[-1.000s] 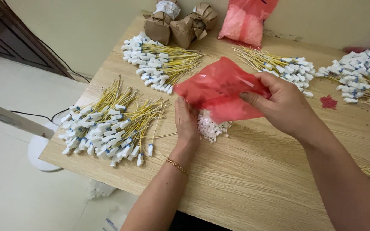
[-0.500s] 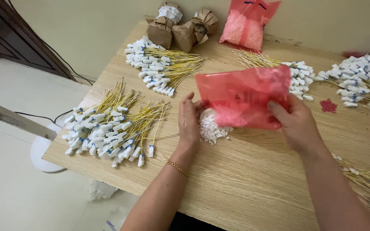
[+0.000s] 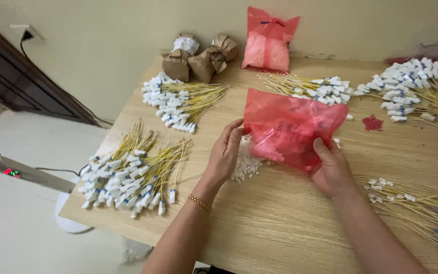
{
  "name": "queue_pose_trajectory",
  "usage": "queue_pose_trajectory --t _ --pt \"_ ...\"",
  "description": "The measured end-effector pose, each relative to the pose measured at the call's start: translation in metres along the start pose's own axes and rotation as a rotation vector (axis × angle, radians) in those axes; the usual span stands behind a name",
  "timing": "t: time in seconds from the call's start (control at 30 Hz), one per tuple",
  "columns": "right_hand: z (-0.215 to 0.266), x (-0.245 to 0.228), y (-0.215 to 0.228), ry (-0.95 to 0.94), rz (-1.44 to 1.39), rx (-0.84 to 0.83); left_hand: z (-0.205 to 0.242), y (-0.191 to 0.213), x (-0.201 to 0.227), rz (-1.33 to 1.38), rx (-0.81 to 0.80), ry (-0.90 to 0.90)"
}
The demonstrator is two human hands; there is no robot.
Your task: The person is manually assembling electronic wire harnesses by sliding white plastic components onto wires.
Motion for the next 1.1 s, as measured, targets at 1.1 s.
queue_pose_trajectory --t 1.1 --pt "0.078 -0.070 -0.064 0.078 0.972 -0.003 -0.038 -0.023 0.089 -0.006 0.052 -0.143"
Point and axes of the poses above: each hand's wrist, its own z-axis away from the middle knuckle, its own y-axis out of the back of the hand, x = y × z, the point moved 6 cm from there along -z, towards the middle knuckle, and after that the axes turned 10 degrees about x, right-handed, at the moved point
